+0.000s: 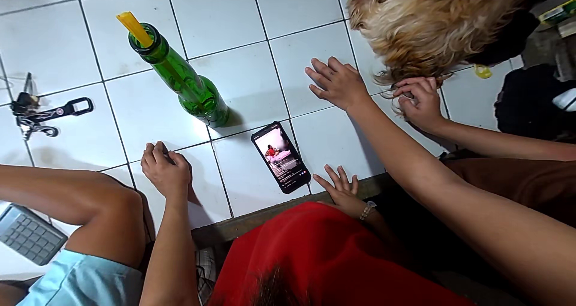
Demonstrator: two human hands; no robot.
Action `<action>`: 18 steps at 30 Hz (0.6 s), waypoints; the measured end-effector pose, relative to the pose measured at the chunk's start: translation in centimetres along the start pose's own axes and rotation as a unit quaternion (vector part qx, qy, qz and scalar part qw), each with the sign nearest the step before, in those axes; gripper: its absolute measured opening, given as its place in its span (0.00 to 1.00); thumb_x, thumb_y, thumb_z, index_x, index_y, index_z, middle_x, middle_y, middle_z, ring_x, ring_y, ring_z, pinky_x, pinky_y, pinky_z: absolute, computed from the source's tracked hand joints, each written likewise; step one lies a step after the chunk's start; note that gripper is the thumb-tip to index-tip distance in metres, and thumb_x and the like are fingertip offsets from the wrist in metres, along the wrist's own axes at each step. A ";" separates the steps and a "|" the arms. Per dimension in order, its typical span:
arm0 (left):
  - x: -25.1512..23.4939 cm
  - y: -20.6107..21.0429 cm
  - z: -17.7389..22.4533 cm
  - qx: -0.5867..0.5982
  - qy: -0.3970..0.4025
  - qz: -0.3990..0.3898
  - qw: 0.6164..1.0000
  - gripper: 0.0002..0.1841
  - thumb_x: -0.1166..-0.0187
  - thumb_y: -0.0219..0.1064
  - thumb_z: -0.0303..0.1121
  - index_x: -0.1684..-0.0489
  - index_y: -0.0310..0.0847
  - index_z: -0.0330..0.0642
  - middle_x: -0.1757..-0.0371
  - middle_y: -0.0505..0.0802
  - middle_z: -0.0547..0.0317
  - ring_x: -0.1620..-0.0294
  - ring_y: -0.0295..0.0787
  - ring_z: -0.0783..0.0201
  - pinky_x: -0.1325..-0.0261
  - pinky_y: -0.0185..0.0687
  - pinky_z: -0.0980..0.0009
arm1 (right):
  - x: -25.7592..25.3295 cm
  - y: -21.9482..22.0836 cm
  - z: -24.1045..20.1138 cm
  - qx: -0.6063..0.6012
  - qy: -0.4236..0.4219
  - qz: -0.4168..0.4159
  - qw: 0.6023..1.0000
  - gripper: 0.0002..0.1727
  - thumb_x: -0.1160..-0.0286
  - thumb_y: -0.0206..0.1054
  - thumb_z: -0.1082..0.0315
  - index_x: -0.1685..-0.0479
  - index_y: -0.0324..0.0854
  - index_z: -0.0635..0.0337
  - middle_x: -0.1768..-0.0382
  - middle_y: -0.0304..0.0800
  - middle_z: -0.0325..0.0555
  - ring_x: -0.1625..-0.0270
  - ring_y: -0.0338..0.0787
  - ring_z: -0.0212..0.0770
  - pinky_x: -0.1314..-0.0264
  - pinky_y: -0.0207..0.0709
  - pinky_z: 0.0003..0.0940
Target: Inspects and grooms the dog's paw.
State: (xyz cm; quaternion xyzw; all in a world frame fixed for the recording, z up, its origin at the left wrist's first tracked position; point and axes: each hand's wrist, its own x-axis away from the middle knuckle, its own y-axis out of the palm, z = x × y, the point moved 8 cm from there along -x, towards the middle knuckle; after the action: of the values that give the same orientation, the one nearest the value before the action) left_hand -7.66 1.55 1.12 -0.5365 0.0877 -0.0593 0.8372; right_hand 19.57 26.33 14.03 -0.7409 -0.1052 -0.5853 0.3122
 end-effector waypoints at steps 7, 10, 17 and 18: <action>-0.1 0.0 -0.1 -0.001 -0.002 -0.002 1.000 0.25 0.14 0.50 0.35 0.23 0.74 0.29 0.17 0.73 0.29 0.13 0.62 0.31 0.15 0.51 0.41 | 0.1 -0.1 -0.2 0.003 0.001 -0.003 1.000 0.31 0.07 0.50 0.68 0.09 0.52 0.67 0.07 0.50 0.59 0.03 0.41 0.55 0.08 0.21 0.57; -0.1 0.0 -0.1 -0.002 0.000 0.001 1.000 0.25 0.15 0.51 0.35 0.23 0.74 0.30 0.17 0.73 0.28 0.14 0.63 0.31 0.15 0.52 0.41 | 0.2 -0.1 -0.2 0.003 0.001 -0.004 1.000 0.30 0.07 0.50 0.68 0.09 0.52 0.67 0.07 0.50 0.59 0.03 0.41 0.55 0.08 0.21 0.57; 0.0 0.0 0.0 -0.002 0.005 -0.003 1.000 0.25 0.14 0.50 0.35 0.23 0.73 0.29 0.17 0.73 0.27 0.14 0.63 0.30 0.15 0.52 0.40 | 0.9 -0.6 -0.6 0.001 0.002 -0.012 1.000 0.29 0.07 0.49 0.69 0.09 0.53 0.69 0.08 0.52 0.60 0.04 0.42 0.55 0.07 0.23 0.57; 0.0 0.0 0.0 -0.002 0.005 -0.002 1.000 0.25 0.14 0.50 0.35 0.23 0.73 0.29 0.17 0.73 0.27 0.14 0.63 0.31 0.15 0.52 0.40 | 1.1 -0.6 -0.7 0.003 0.006 -0.016 1.000 0.29 0.07 0.49 0.69 0.09 0.53 0.69 0.08 0.52 0.60 0.04 0.42 0.54 0.07 0.23 0.56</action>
State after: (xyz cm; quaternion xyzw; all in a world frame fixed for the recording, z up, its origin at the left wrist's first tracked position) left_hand -7.70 1.53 1.11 -0.5380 0.0910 -0.0632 0.8356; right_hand 18.96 26.19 15.34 -0.7348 -0.1173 -0.5941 0.3055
